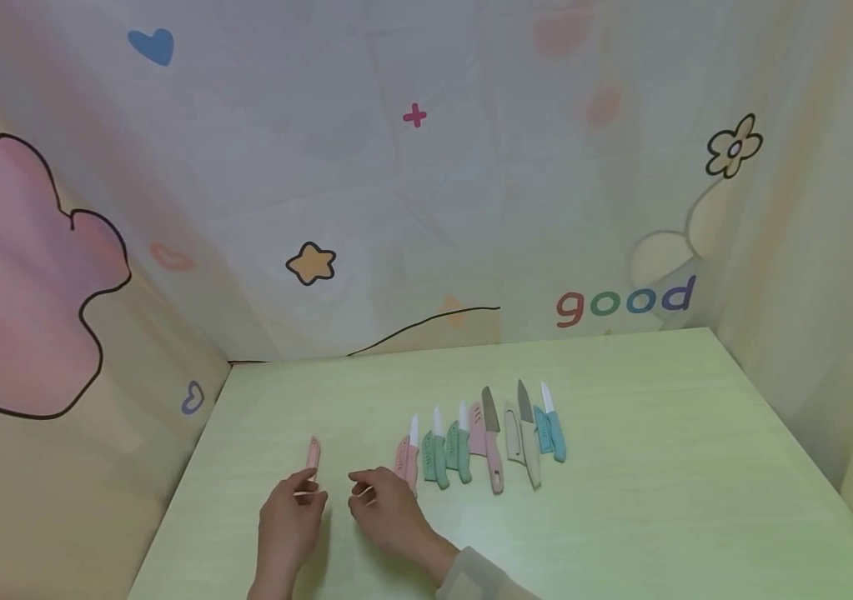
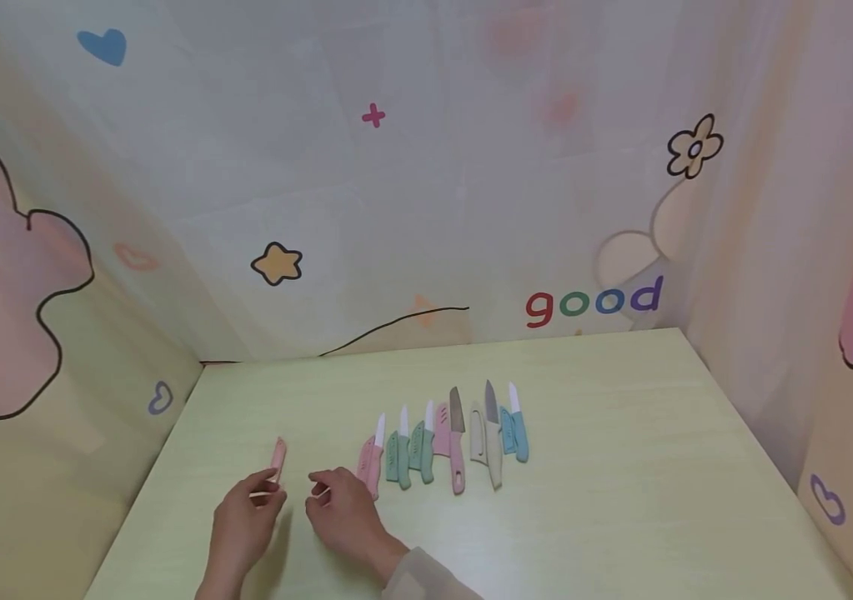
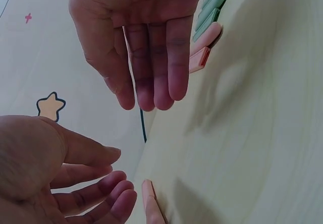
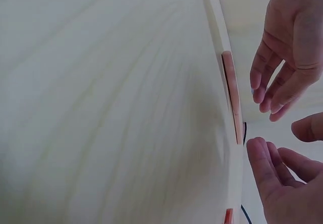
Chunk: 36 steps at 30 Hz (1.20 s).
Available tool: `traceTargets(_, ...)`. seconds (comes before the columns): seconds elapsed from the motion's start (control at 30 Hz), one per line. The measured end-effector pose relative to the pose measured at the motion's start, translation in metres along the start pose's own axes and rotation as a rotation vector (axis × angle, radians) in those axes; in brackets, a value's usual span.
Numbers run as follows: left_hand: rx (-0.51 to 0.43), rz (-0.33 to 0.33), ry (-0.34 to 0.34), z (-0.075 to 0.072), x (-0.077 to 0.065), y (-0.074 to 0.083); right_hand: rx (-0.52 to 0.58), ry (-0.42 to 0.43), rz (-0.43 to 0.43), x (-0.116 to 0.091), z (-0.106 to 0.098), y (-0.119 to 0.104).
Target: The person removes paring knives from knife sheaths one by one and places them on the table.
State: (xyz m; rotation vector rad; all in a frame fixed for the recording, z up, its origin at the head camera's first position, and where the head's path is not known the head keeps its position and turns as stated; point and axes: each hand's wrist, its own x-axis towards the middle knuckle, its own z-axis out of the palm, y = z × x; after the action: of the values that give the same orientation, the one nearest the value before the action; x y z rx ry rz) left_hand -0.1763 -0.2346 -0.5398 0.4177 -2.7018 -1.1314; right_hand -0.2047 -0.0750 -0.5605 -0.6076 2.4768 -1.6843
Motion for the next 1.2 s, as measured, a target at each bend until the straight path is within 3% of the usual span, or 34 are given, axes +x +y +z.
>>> traceTargets(0.33,0.095,-0.027,0.024,-0.007,0.005,-0.012,0.104,-0.173,0.05,0.0,0.014,-0.007)
traceTargets(0.57,0.165,-0.079,-0.064,-0.006,0.007,-0.02,0.203,-0.298,0.115,0.0,0.022,-0.012)
traceTargets(0.83,0.127,-0.121,-0.105,0.0,0.002,-0.025,0.347,-0.371,0.178,-0.003,0.035,-0.008)
traceTargets(1.2,0.04,-0.073,-0.079,0.001,-0.004,-0.02,0.4,-0.379,0.175,0.0,0.035,-0.007)
